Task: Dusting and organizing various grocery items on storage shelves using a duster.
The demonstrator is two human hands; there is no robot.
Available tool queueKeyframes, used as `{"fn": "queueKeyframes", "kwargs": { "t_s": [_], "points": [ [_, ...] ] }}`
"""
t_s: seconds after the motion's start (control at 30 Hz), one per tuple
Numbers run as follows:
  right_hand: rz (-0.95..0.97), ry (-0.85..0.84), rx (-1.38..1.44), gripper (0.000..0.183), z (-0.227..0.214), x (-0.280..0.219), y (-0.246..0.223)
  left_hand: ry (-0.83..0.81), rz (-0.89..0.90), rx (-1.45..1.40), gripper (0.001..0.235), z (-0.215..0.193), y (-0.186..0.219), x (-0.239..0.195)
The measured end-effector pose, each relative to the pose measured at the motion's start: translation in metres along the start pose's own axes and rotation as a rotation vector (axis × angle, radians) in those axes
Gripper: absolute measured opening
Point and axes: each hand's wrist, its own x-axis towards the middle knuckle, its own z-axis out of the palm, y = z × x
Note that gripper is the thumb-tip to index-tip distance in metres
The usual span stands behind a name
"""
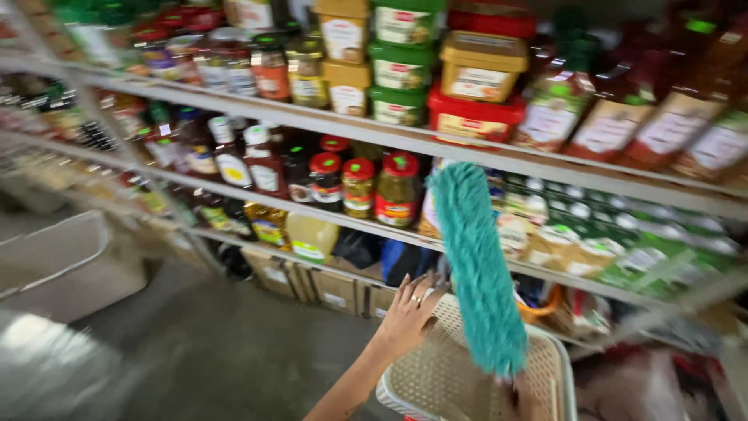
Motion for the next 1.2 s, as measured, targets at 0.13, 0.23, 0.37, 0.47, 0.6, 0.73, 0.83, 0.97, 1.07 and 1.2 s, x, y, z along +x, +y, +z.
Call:
{"fn": "queueKeyframes", "kwargs": {
  "t_s": [0.13, 0.23, 0.37, 0.47, 0.6, 0.73, 0.83, 0.97, 1.07, 1.2],
  "points": [
    [-0.148, -0.109, -0.165, 0.031, 0.037, 0.029, -0.018, -0.034, -0.171, 0.023, 0.076, 0.017, -0.056, -0.041],
    [-0.275, -0.166, -0.329, 0.031, 0.076, 0.056, -0.039, -0.014, -0.286, 0.054, 0.076, 0.012, -0.100, -0.071],
    [-0.390, -0.152, -0.381, 0.038, 0.143, 0.128, -0.083, -0.069, -0.437, 0.042, 0.064, -0.034, -0.137, -0.085],
    [-0.283, -0.233, -0.549, 0.041, 0.187, 0.150, -0.077, -0.003, -0.414, 0.051, 0.063, -0.078, -0.165, -0.091],
    [-0.594, -0.279, -0.795, 0.048, 0.204, 0.151, -0.099, 0.177, -0.416, -0.009, 0.051, -0.145, -0.226, -0.098],
    [-1.158, -0.139, -0.827, 0.043, 0.266, 0.195, -0.143, 0.333, -0.630, -0.038, 0.028, -0.198, -0.298, -0.081],
    [-1.046, -0.209, -1.035, 0.050, 0.323, 0.230, -0.171, 0.537, -0.515, 0.171, 0.029, -0.233, -0.328, -0.053],
    [-0.559, -0.399, -0.956, 0.042, 0.340, 0.242, -0.217, 0.514, -0.418, 0.125, 0.029, -0.252, -0.361, -0.038],
    [-0.792, -0.238, -0.837, 0.035, 0.313, 0.238, -0.192, 0.471, -0.389, 0.123, 0.029, -0.251, -0.380, -0.035],
    [-0.712, -0.049, -0.763, 0.036, 0.254, 0.193, -0.143, 0.542, -0.389, 0.108, 0.029, -0.236, -0.391, -0.025]
  ]
}}
